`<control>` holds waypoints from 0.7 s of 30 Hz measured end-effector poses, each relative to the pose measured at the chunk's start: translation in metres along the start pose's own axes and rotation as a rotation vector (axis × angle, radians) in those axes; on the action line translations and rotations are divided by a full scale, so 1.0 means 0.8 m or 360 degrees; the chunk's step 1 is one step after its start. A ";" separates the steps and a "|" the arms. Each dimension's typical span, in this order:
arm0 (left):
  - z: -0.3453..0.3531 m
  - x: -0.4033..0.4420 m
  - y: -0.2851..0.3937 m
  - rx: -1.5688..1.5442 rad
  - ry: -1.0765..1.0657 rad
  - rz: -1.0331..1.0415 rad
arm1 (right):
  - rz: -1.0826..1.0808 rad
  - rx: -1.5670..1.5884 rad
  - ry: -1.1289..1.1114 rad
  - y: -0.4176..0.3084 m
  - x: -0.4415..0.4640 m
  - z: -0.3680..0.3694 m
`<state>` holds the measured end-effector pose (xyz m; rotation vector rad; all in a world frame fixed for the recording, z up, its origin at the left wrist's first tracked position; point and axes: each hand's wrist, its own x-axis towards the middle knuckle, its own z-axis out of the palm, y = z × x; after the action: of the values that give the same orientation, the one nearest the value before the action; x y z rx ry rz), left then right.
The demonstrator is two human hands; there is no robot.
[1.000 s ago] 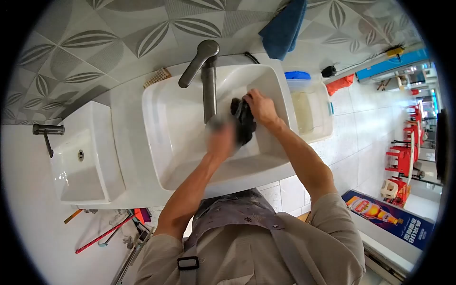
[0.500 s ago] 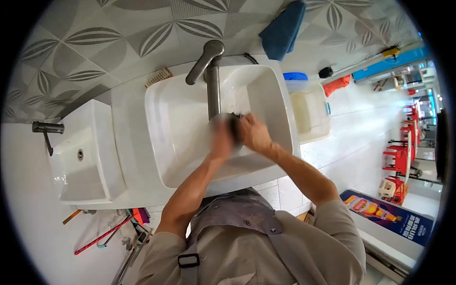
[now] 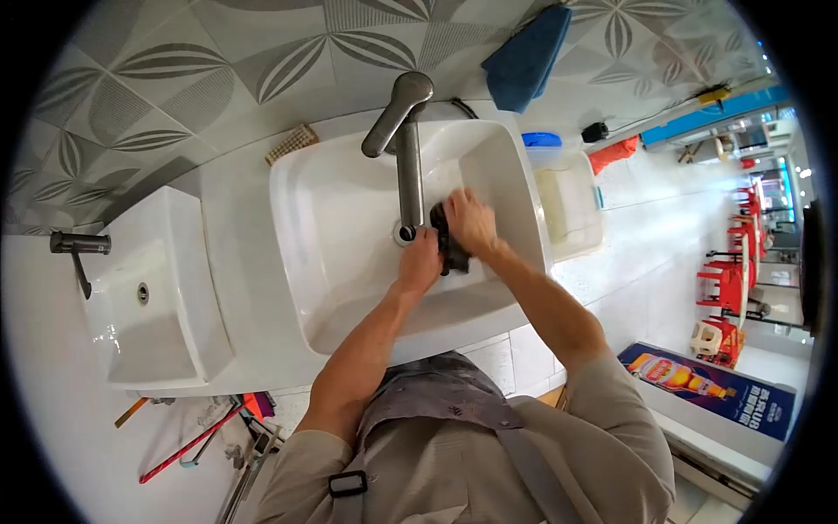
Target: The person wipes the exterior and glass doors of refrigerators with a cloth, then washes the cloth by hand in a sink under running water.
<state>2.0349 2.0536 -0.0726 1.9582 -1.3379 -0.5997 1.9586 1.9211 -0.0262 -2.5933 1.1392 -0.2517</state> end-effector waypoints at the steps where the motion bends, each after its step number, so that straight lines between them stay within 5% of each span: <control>1: 0.006 0.001 -0.002 -0.0021 0.0002 -0.0006 | -0.0158 0.0041 0.0046 0.005 -0.035 0.010; 4: 0.012 0.001 -0.014 -0.0101 0.0012 0.0045 | -0.0446 0.0093 0.0092 -0.006 -0.076 0.009; 6: 0.010 -0.001 -0.013 -0.0084 -0.0059 0.0011 | -0.0239 -0.0205 -0.0129 0.014 -0.020 0.032; 9: -0.010 -0.003 0.009 -0.0042 -0.0149 0.0035 | -0.0185 -0.0340 0.0041 0.029 0.080 0.036; 11: -0.013 0.006 0.009 -0.0098 -0.0217 -0.0061 | -0.0120 -0.0260 0.0251 0.019 0.079 0.035; 14: -0.002 0.008 0.000 -0.0151 -0.0138 -0.0020 | 0.0037 0.0029 0.0119 0.004 0.006 0.008; 17: 0.002 0.011 -0.005 -0.0210 -0.0076 0.0005 | -0.0405 -0.0027 0.0076 -0.019 -0.076 -0.006; 21: -0.014 0.013 0.011 -0.0161 -0.0228 -0.0155 | -0.0482 -0.0278 0.0070 0.027 0.021 0.040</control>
<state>2.0411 2.0453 -0.0586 1.9364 -1.2767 -0.8523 1.9638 1.9012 -0.0626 -2.9265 0.8092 -0.2866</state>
